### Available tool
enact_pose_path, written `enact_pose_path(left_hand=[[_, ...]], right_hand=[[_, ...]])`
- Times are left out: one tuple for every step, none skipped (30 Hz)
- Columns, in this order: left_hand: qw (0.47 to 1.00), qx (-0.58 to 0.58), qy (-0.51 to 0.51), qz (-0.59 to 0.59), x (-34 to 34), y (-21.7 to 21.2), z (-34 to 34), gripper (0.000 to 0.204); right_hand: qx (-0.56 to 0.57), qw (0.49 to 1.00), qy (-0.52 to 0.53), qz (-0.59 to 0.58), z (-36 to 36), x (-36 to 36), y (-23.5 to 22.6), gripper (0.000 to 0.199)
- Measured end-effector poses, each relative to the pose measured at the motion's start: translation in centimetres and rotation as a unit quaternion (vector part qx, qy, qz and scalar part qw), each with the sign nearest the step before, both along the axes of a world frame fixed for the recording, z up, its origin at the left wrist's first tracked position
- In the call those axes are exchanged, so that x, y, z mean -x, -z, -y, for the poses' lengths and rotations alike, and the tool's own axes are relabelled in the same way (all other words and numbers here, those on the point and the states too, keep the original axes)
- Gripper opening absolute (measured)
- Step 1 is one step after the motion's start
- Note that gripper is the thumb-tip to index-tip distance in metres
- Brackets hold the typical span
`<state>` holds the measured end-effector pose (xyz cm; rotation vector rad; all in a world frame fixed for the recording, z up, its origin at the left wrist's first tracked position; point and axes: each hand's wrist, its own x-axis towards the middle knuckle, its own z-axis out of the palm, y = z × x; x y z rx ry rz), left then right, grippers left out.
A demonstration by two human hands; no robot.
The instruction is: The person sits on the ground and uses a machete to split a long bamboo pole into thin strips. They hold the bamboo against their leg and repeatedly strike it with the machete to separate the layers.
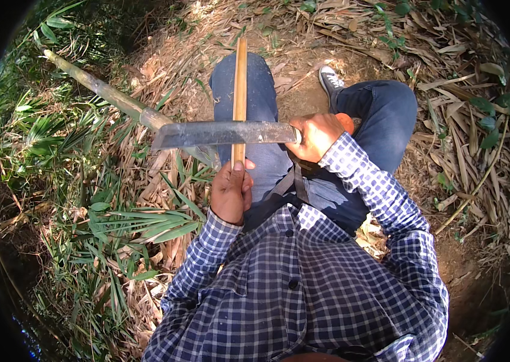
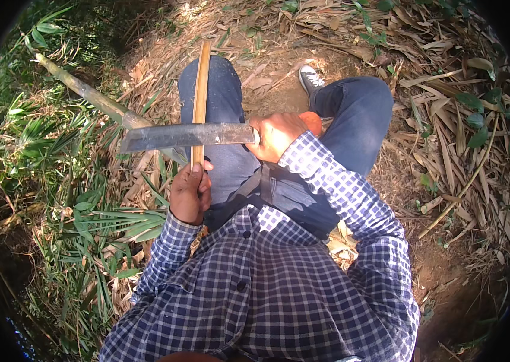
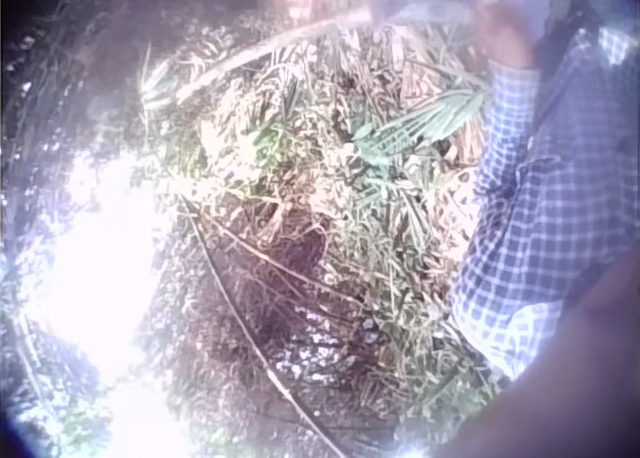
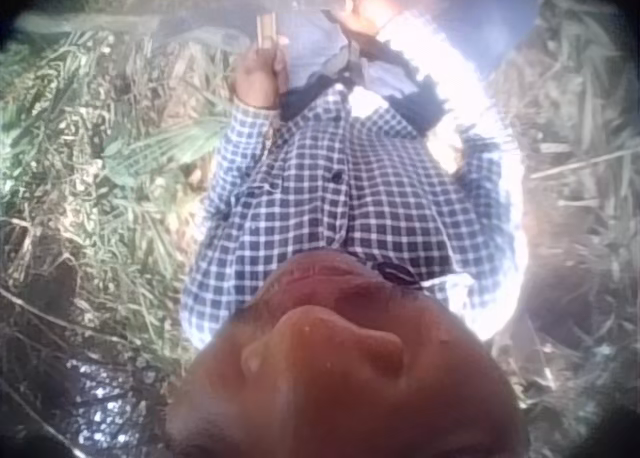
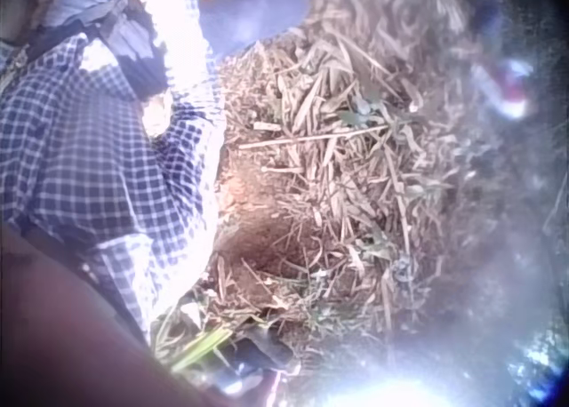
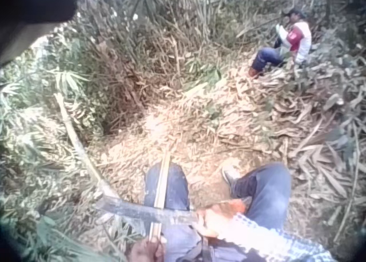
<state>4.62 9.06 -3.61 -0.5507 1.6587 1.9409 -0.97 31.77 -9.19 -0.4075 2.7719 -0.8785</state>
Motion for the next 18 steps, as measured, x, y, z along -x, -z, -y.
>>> enact_pose_path(left_hand=[[1.0, -0.003, -0.008, 0.007, 0.0, 0.0, 0.1, 0.028], [1.0, -0.006, -0.016, 0.014, 0.0, 0.0, 0.2, 0.028], [0.999, -0.007, -0.024, 0.021, 0.0, 0.1, 0.4, 0.027], [0.999, -0.012, -0.023, 0.02, -0.1, 0.1, 0.5, 0.027], [0.999, -0.017, -0.022, 0.018, -0.3, 0.0, 0.5, 0.027], [0.999, -0.024, -0.017, 0.02, -0.5, 0.0, 0.5, 0.026], [0.999, -0.028, -0.017, 0.022, -0.7, 0.0, 0.5, 0.026], [0.999, -0.032, -0.017, 0.025, -0.8, 0.0, 0.6, 0.026], [0.999, -0.038, -0.019, 0.027, -1.0, -0.2, 0.5, 0.026], [0.998, -0.039, -0.017, 0.037, -1.0, -0.5, 0.3, 0.025], [0.998, -0.041, -0.016, 0.048, -1.1, -1.1, 0.2, 0.025], [0.997, -0.039, -0.017, 0.058, -1.2, -1.4, 0.2, 0.025], [0.997, -0.043, -0.021, 0.059, -1.2, -1.3, 0.2, 0.025], [0.997, -0.047, -0.024, 0.061, -1.2, -1.0, 0.3, 0.025], [0.996, -0.054, -0.024, 0.066, -1.4, -0.7, 0.2, 0.025], [0.995, -0.059, -0.028, 0.071, -1.6, -0.9, 0.3, 0.025], [0.995, -0.063, -0.028, 0.072, -1.7, -0.8, 0.4, 0.025], [0.995, -0.067, -0.027, 0.074, -1.8, -0.9, 0.6, 0.025]], right_hand=[[0.005, 1.0, 0.012, 0.002, 0.1, 0.4, -0.1, 0.033], [0.011, 1.0, 0.017, -0.001, 0.3, 0.4, -0.3, 0.032], [-0.002, 1.0, -0.003, -0.001, 0.6, 0.0, -0.5, 0.031], [-0.015, 1.0, -0.022, -0.002, 0.8, -0.5, -0.9, 0.031], [-0.027, 0.999, -0.042, -0.002, 1.0, -0.7, -1.3, 0.03], [-0.01, 0.998, -0.051, 0.019, 0.8, -0.9, -2.1, 0.03], [-0.004, 0.999, -0.034, 0.007, 0.6, -0.8, -1.6, 0.03], [0.003, 1.0, -0.016, -0.006, 0.2, 0.0, -0.6, 0.029], [0.008, 1.0, 0.0, -0.019, -0.3, 0.9, 0.0, 0.029], [-0.001, 0.999, 0.034, -0.005, -0.5, 2.0, 0.1, 0.029], [0.009, 0.998, 0.061, 0.007, -0.9, 2.5, -0.3, 0.027], [0.015, 0.999, 0.032, 0.013, -1.2, 2.4, -0.5, 0.027], [0.02, 1.0, 0.003, 0.018, -1.3, 1.9, -0.8, 0.027], [0.021, 0.999, -0.025, 0.018, -1.0, 1.2, -1.4, 0.027], [0.019, 0.998, -0.05, 0.022, -1.0, 0.3, -1.8, 0.027], [0.008, 0.998, -0.059, 0.001, -0.9, 0.0, -1.2, 0.027], [-0.001, 0.999, -0.034, 0.009, -1.0, 0.4, -0.8, 0.026], [-0.011, 1.0, -0.008, 0.016, -1.3, 1.2, -0.4, 0.026]])
